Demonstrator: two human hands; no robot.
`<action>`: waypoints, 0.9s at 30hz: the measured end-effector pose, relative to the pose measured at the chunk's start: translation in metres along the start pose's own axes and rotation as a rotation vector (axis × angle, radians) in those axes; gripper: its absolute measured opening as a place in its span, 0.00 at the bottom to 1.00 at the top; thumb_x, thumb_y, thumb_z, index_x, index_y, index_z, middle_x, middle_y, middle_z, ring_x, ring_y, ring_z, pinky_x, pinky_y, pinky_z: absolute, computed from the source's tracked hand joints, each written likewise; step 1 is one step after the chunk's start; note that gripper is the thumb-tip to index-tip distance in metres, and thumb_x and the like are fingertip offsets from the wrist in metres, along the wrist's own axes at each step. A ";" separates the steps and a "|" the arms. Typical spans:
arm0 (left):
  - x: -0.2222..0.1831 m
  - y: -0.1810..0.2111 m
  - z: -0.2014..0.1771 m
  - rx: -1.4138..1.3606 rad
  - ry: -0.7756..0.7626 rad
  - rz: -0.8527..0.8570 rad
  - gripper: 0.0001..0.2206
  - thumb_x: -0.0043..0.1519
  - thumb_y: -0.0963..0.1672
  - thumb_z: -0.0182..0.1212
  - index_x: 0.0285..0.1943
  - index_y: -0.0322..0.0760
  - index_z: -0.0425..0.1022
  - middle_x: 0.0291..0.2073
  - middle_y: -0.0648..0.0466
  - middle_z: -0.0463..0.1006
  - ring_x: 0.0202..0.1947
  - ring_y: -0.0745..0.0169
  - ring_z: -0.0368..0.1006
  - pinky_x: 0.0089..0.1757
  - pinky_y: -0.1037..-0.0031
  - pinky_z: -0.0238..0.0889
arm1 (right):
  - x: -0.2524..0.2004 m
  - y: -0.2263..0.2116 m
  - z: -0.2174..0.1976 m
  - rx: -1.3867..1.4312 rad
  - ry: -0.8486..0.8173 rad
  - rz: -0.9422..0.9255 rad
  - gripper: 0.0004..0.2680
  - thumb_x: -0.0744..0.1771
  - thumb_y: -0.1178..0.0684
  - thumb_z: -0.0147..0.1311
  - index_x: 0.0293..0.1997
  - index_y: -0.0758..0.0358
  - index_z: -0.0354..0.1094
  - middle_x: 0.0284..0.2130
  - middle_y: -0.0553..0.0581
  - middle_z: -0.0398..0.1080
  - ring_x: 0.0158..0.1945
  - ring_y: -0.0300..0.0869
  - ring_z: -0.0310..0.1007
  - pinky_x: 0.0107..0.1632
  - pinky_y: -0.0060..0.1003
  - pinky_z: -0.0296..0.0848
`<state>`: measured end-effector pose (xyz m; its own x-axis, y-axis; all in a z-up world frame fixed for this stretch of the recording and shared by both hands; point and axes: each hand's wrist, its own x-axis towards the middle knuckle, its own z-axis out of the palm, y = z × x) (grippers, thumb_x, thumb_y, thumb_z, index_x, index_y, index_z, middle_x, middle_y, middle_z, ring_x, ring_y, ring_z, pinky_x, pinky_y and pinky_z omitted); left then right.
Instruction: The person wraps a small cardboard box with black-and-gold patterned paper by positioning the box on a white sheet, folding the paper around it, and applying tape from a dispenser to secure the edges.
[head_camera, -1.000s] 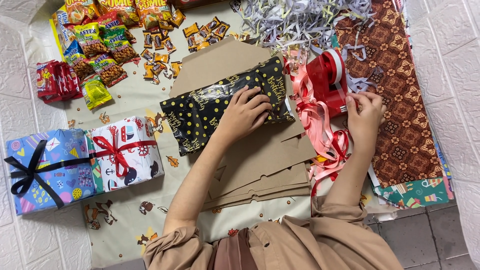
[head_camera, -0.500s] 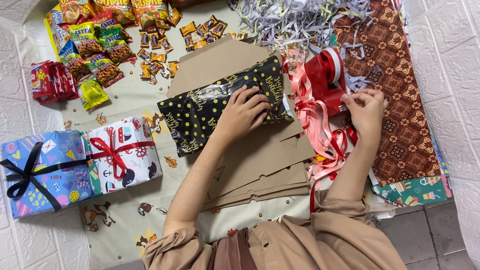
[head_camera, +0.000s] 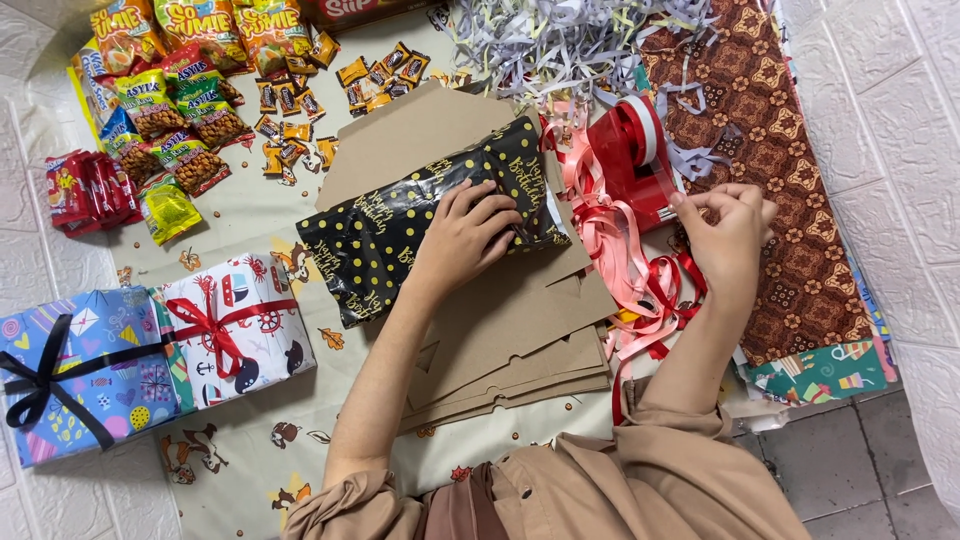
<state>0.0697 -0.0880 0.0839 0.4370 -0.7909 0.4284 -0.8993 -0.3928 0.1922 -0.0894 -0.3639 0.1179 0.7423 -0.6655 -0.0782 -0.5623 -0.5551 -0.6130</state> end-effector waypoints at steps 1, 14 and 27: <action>0.001 0.000 -0.001 -0.001 -0.003 0.000 0.06 0.61 0.50 0.52 0.42 0.53 0.72 0.45 0.66 0.71 0.57 0.66 0.61 0.60 0.66 0.49 | -0.002 0.005 -0.001 0.000 -0.001 0.003 0.10 0.68 0.44 0.55 0.39 0.60 0.72 0.43 0.56 0.56 0.56 0.49 0.48 0.59 0.52 0.47; 0.001 0.001 -0.003 -0.003 -0.033 -0.012 0.06 0.61 0.50 0.52 0.42 0.55 0.71 0.45 0.67 0.71 0.58 0.66 0.60 0.60 0.66 0.49 | -0.001 0.058 0.023 0.112 -0.101 0.076 0.10 0.68 0.41 0.52 0.39 0.53 0.72 0.48 0.56 0.59 0.57 0.51 0.50 0.60 0.52 0.48; 0.001 0.000 -0.002 -0.018 -0.038 -0.014 0.06 0.61 0.49 0.53 0.43 0.55 0.72 0.45 0.66 0.71 0.58 0.65 0.61 0.60 0.66 0.49 | -0.001 0.062 0.025 0.163 -0.128 0.023 0.07 0.70 0.48 0.50 0.37 0.56 0.69 0.47 0.62 0.57 0.59 0.57 0.50 0.61 0.60 0.44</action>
<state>0.0697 -0.0877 0.0865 0.4495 -0.8028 0.3916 -0.8931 -0.3958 0.2137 -0.1160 -0.3855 0.0600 0.7760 -0.6026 -0.1863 -0.5209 -0.4458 -0.7279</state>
